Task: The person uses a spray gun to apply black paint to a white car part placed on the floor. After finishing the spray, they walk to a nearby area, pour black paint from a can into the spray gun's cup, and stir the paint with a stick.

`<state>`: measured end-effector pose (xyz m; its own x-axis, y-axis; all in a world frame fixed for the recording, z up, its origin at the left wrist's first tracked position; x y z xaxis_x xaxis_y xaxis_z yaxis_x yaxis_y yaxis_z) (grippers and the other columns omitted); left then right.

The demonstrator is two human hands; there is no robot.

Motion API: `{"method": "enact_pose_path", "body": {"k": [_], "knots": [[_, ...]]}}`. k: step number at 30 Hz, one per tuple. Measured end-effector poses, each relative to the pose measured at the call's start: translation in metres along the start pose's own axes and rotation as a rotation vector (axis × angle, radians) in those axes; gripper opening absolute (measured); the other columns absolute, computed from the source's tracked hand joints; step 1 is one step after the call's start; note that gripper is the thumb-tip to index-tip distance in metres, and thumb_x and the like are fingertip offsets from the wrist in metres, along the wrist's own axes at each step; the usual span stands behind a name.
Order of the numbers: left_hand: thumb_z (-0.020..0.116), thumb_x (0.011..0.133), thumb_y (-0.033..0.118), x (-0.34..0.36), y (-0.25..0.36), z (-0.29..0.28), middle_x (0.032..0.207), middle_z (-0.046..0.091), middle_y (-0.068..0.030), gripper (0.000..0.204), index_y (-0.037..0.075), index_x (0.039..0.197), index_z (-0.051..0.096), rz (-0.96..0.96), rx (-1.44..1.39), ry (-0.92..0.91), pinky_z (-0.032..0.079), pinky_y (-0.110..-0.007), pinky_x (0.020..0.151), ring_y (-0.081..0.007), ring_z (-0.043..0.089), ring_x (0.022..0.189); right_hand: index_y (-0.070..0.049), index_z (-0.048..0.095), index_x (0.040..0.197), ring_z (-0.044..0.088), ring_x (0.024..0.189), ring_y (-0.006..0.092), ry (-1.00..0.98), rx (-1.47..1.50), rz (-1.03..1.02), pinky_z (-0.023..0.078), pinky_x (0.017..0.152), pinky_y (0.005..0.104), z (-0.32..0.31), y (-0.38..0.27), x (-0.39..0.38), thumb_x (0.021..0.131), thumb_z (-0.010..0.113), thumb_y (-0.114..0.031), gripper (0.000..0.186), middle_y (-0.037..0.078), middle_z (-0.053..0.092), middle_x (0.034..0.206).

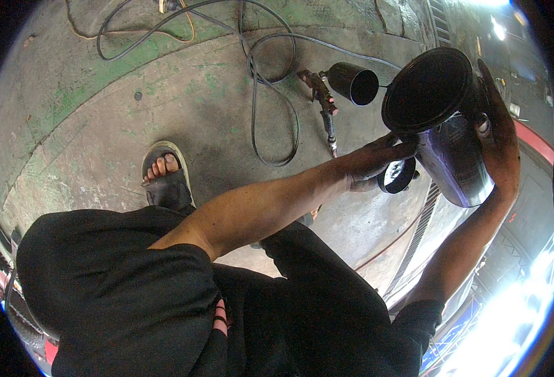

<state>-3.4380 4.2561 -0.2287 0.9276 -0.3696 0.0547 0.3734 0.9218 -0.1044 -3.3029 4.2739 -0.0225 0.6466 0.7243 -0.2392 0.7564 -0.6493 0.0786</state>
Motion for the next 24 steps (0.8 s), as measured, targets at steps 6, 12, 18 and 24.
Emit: {"method": "enact_pose_path", "body": {"k": [6,12,18,24], "knots": [[0.072,0.093,0.035,0.000,0.000,0.000,0.118,0.059,-0.0120,0.073,0.017,0.150,0.029,0.007,-0.019,-0.010,0.060,-0.038,0.081,-0.0232,0.066,0.098,-0.009,0.040,0.152,0.045,0.140,0.0281,0.010,0.042,0.002,0.032,0.116,0.0399,-0.001,0.000,0.000,0.097,0.062,-0.037,0.066,0.015,0.048,0.150],[0.071,0.093,0.035,0.000,-0.001,0.000,0.122,0.059,-0.0105,0.073,0.018,0.150,0.029,0.024,-0.023,-0.001,0.059,-0.039,0.082,-0.0226,0.066,0.098,-0.008,0.040,0.152,0.043,0.141,0.0270,-0.040,0.200,0.019,0.030,0.117,0.0391,0.002,-0.002,-0.002,0.097,0.061,-0.039,0.067,0.016,0.047,0.151],[0.070,0.093,0.039,-0.001,-0.004,-0.005,0.127,0.058,-0.0088,0.065,0.017,0.145,0.038,0.005,0.031,-0.006,0.058,-0.040,0.087,-0.0230,0.063,0.106,-0.004,0.040,0.150,0.041,0.142,0.0284,-0.055,0.173,0.020,0.028,0.117,0.0399,0.005,0.007,-0.004,0.097,0.060,-0.043,0.069,0.017,0.046,0.151],[0.073,0.093,0.031,-0.002,0.000,-0.012,0.118,0.060,-0.0083,0.064,0.018,0.145,0.038,-0.028,0.061,0.027,0.058,-0.039,0.082,-0.0221,0.065,0.097,-0.003,0.039,0.151,0.039,0.143,0.0293,0.025,0.246,-0.003,0.027,0.118,0.0406,0.022,0.019,-0.018,0.094,0.056,-0.059,0.082,0.018,0.044,0.153]]}}
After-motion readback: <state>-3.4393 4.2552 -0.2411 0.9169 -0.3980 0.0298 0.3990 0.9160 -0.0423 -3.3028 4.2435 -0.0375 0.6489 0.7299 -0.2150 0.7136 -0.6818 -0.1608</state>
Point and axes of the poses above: each hand's wrist, its own x-axis towards the middle knuckle, its own z-axis out of the palm, y = z × x, the point moved 6 cm from there along x, towards the middle knuckle
